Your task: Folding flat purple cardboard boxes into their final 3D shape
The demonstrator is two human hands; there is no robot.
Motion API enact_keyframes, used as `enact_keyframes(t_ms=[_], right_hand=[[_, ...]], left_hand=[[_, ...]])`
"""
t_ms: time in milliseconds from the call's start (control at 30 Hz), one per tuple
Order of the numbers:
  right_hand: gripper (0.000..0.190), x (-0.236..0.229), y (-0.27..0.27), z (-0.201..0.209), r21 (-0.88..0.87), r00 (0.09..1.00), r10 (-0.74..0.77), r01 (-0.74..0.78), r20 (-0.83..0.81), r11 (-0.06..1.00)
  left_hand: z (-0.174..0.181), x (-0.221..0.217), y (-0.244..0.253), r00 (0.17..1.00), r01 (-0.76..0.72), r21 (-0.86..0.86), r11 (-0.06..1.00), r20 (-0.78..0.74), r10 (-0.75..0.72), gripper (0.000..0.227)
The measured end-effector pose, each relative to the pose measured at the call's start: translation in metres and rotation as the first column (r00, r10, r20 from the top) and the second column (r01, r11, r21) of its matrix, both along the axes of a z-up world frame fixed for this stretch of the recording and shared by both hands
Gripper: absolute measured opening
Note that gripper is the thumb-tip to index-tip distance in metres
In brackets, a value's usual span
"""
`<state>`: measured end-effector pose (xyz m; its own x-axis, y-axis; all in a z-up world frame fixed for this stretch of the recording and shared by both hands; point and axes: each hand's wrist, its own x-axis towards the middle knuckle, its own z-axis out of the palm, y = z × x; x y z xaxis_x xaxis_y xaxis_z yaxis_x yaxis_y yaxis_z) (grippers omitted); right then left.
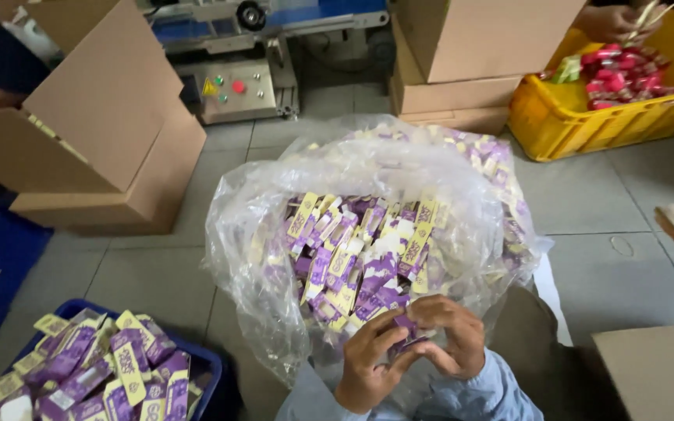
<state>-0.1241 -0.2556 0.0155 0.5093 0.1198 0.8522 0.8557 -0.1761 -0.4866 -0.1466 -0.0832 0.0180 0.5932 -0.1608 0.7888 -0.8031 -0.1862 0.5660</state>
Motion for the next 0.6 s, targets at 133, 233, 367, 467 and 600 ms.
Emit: enact_keyframes(t_ms=[133, 233, 367, 467, 600], right_hand=[[0.036, 0.006, -0.005, 0.008, 0.017, 0.999, 0.020, -0.019, -0.046, 1.000], [0.044, 0.009, -0.008, 0.009, -0.114, 0.996, -0.033, 0.023, -0.088, 0.993], [0.034, 0.019, -0.004, 0.015, -0.201, 0.999, 0.011, -0.001, 0.049, 0.980], [0.033, 0.021, 0.004, 0.026, -0.181, 1.000, 0.026, -0.022, 0.018, 0.983], [0.029, 0.021, 0.006, 0.017, -0.110, 1.000, 0.016, -0.016, 0.007, 0.994]], left_hand=[[-0.008, 0.010, -0.002, 0.998, -0.001, -0.016, 1.000, 0.058, 0.002, 0.045], [-0.015, 0.007, 0.000, 0.985, -0.145, 0.105, 0.984, 0.114, 0.133, 0.027], [-0.006, 0.011, 0.005, 0.986, -0.128, 0.055, 0.990, 0.119, 0.120, 0.042], [0.004, 0.015, 0.010, 0.989, -0.092, 0.041, 0.995, 0.119, 0.086, 0.042], [0.000, 0.017, 0.014, 0.995, -0.037, 0.030, 0.999, 0.089, 0.034, 0.047]])
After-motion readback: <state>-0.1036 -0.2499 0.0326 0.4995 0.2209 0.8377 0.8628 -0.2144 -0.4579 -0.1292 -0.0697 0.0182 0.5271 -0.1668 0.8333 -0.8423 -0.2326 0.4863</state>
